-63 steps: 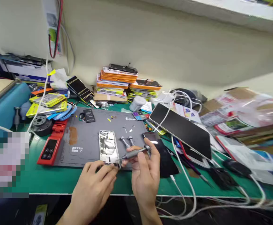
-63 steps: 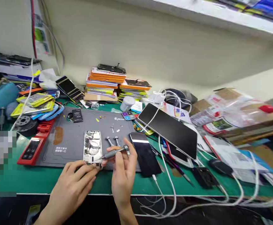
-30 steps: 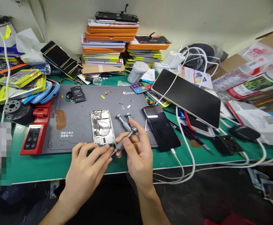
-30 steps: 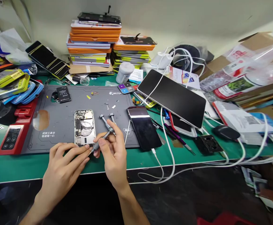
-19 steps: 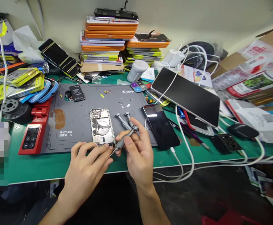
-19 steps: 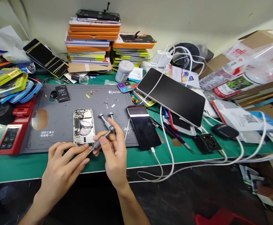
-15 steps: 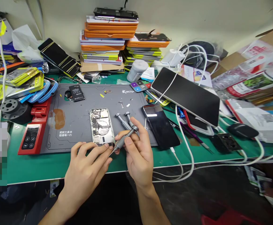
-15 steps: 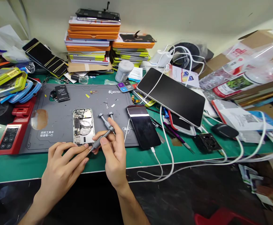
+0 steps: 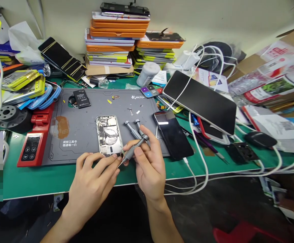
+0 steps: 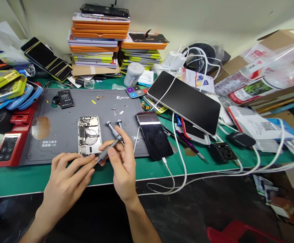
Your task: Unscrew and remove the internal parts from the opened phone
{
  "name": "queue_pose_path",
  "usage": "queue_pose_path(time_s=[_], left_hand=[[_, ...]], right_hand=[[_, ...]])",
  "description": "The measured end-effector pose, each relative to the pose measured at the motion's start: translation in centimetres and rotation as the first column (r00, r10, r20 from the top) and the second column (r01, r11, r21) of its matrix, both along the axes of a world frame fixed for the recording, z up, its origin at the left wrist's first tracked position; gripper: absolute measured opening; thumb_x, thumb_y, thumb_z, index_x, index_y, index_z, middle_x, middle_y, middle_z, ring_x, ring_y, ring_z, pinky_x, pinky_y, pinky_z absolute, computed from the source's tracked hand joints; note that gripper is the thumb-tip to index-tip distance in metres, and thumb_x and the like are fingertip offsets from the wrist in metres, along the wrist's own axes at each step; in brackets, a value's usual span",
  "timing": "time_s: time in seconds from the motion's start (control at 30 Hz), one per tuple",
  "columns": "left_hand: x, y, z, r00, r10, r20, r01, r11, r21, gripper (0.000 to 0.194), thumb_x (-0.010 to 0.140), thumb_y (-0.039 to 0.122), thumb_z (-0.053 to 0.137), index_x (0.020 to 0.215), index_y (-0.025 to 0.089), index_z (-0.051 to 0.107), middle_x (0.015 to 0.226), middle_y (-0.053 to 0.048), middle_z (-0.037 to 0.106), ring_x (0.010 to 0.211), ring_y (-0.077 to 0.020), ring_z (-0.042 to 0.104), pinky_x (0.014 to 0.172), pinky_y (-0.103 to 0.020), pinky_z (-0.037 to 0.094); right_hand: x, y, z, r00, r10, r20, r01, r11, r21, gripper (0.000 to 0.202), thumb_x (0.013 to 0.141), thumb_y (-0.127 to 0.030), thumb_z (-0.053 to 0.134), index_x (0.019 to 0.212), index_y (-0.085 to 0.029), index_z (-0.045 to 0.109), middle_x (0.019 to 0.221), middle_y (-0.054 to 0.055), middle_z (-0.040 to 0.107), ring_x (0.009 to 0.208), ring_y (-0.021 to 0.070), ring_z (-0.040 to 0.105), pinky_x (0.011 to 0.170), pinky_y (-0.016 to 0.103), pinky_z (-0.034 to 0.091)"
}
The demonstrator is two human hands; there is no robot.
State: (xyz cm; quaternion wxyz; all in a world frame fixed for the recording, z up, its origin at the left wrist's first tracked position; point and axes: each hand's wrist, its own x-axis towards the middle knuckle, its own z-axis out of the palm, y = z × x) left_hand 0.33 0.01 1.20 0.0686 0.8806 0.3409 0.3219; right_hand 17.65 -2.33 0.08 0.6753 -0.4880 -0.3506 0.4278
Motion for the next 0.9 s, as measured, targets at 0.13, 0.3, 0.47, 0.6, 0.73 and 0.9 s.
queue_pose_path(time_s=[0.13,0.3,0.47,0.6,0.73,0.9], left_hand=[[-0.05,-0.04,-0.14,1.0,0.001,-0.002,-0.001,1.0,0.001,0.022,0.112,0.016,0.062,0.131,0.018,0.074,0.12,-0.002,0.085,0.11,-0.0259,0.065,0.105,-0.046,0.042],[-0.14,-0.16,-0.24,1.0,0.001,-0.001,-0.001,1.0,-0.017,0.023,0.112,0.017,0.063,0.132,0.019,0.075,0.122,-0.002,0.085,0.111,-0.0261,0.065,0.105,-0.046,0.042],[-0.13,-0.12,-0.03,1.0,0.001,-0.005,-0.001,1.0,0.0,0.025,0.11,0.015,0.065,0.132,0.019,0.076,0.119,-0.003,0.085,0.109,-0.0255,0.066,0.103,-0.045,0.044],[-0.14,-0.05,-0.03,1.0,0.004,-0.006,-0.004,1.0,-0.003,0.027,0.109,0.014,0.066,0.133,0.021,0.076,0.12,-0.003,0.085,0.109,-0.025,0.067,0.103,-0.045,0.045],[-0.18,-0.07,-0.16,1.0,-0.002,-0.003,0.002,1.0,-0.006,0.025,0.11,0.015,0.065,0.133,0.018,0.075,0.121,-0.003,0.085,0.11,-0.0256,0.065,0.104,-0.046,0.043],[-0.15,-0.1,-0.19,1.0,-0.005,-0.012,0.005,1.0,-0.007,0.026,0.111,0.015,0.063,0.134,0.018,0.074,0.123,-0.002,0.085,0.111,-0.026,0.065,0.105,-0.046,0.043]], right_hand=[[0.16,-0.05,-0.08,1.0,0.001,0.027,-0.001,1.0,-0.002,0.046,0.109,-0.036,0.062,0.153,-0.033,0.052,0.098,0.002,0.076,0.068,0.0155,0.067,0.06,0.031,0.063],[0.27,-0.03,-0.03,0.999,0.015,0.046,-0.015,1.0,-0.012,0.046,0.109,-0.038,0.061,0.154,-0.034,0.052,0.098,0.002,0.075,0.069,0.0163,0.067,0.06,0.032,0.063],[0.17,0.05,0.09,1.0,0.003,0.03,-0.003,1.0,0.0,0.044,0.109,-0.037,0.061,0.152,-0.035,0.054,0.096,0.001,0.075,0.069,0.016,0.066,0.059,0.031,0.062],[0.2,0.02,0.08,0.999,0.011,0.036,-0.011,1.0,-0.009,0.046,0.108,-0.038,0.061,0.153,-0.034,0.052,0.096,0.002,0.075,0.069,0.0164,0.066,0.059,0.032,0.062],[0.17,0.03,0.12,1.0,-0.005,0.006,0.005,1.0,-0.007,0.046,0.107,-0.037,0.063,0.152,-0.032,0.054,0.093,0.002,0.074,0.067,0.0157,0.065,0.057,0.031,0.061],[0.16,0.03,0.15,1.0,0.011,0.006,-0.011,1.0,0.005,0.044,0.109,-0.034,0.061,0.152,-0.033,0.054,0.092,0.001,0.073,0.067,0.0154,0.065,0.058,0.03,0.061]])
